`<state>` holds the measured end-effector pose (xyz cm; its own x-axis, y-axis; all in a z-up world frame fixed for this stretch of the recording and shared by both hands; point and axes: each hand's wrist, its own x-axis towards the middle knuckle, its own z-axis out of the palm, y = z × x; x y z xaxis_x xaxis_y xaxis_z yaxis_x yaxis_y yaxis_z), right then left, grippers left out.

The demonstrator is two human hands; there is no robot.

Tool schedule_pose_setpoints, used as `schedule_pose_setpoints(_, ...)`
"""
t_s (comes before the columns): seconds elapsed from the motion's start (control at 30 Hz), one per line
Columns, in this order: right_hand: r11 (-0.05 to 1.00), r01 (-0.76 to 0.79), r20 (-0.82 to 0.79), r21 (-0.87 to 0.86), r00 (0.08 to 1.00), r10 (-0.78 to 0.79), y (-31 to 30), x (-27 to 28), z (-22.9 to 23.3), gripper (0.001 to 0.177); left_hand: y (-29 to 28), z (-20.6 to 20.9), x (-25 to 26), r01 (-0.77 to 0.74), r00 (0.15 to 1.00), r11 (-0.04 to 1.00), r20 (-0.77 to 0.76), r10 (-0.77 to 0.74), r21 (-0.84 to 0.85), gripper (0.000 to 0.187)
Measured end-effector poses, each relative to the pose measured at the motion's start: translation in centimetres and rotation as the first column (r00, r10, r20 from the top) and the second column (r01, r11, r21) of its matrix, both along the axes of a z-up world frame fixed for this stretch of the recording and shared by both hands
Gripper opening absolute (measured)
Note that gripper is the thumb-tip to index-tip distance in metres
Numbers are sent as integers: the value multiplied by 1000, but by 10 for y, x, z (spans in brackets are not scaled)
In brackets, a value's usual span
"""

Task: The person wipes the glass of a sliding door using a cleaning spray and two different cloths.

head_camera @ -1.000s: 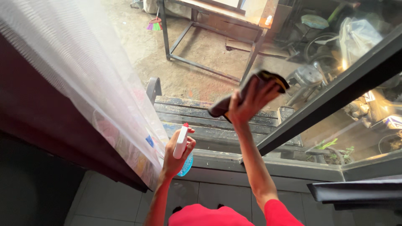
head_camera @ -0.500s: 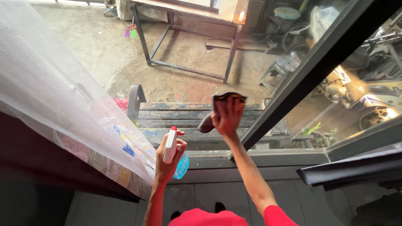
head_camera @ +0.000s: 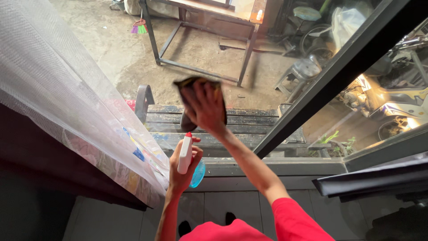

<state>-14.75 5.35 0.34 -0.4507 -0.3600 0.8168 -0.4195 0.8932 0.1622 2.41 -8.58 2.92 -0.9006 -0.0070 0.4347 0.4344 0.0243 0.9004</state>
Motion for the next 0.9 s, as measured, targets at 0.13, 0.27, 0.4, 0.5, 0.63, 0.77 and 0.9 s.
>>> schedule_pose_setpoints(0.13, 998, 0, 88, -65, 996, 6, 31, 11, -78, 53, -3, 7, 3, 16, 999, 1000, 41, -15, -17, 28)
schedule_pose_setpoints(0.27, 981, 94, 56, -171, 995, -86, 111, 21, -137, 48, 8, 11, 1, 31, 996, 1000, 80, -30, -2, 32)
schedule_pose_setpoints(0.4, 941, 168, -8, -295, 984, -178, 171, 25, -113, 52, 27, 9, -4, 102, 990, 994, 97, -99, -27, 31)
schedule_pose_setpoints(0.5, 909, 203, -64, -364, 968, -242, 191, 16, -42, 65, 45, 8, -13, 162, 986, 985, 44, -160, -56, 29)
schedule_pose_setpoints(0.63, 879, 206, -58, -429, 965, -254, 207, 10, 48, 68, 69, 8, -24, 240, 963, 971, 131, -235, -22, 32)
schedule_pose_setpoints(0.77, 878, 205, -56, -432, 966, -253, 213, 10, 52, 66, 90, 11, -35, 284, 951, 959, 131, -280, -11, 34)
schedule_pose_setpoints(0.9, 891, 196, -39, -409, 972, -232, 206, 25, -11, 64, 101, 18, -39, 317, 941, 949, 125, -314, 0, 34)
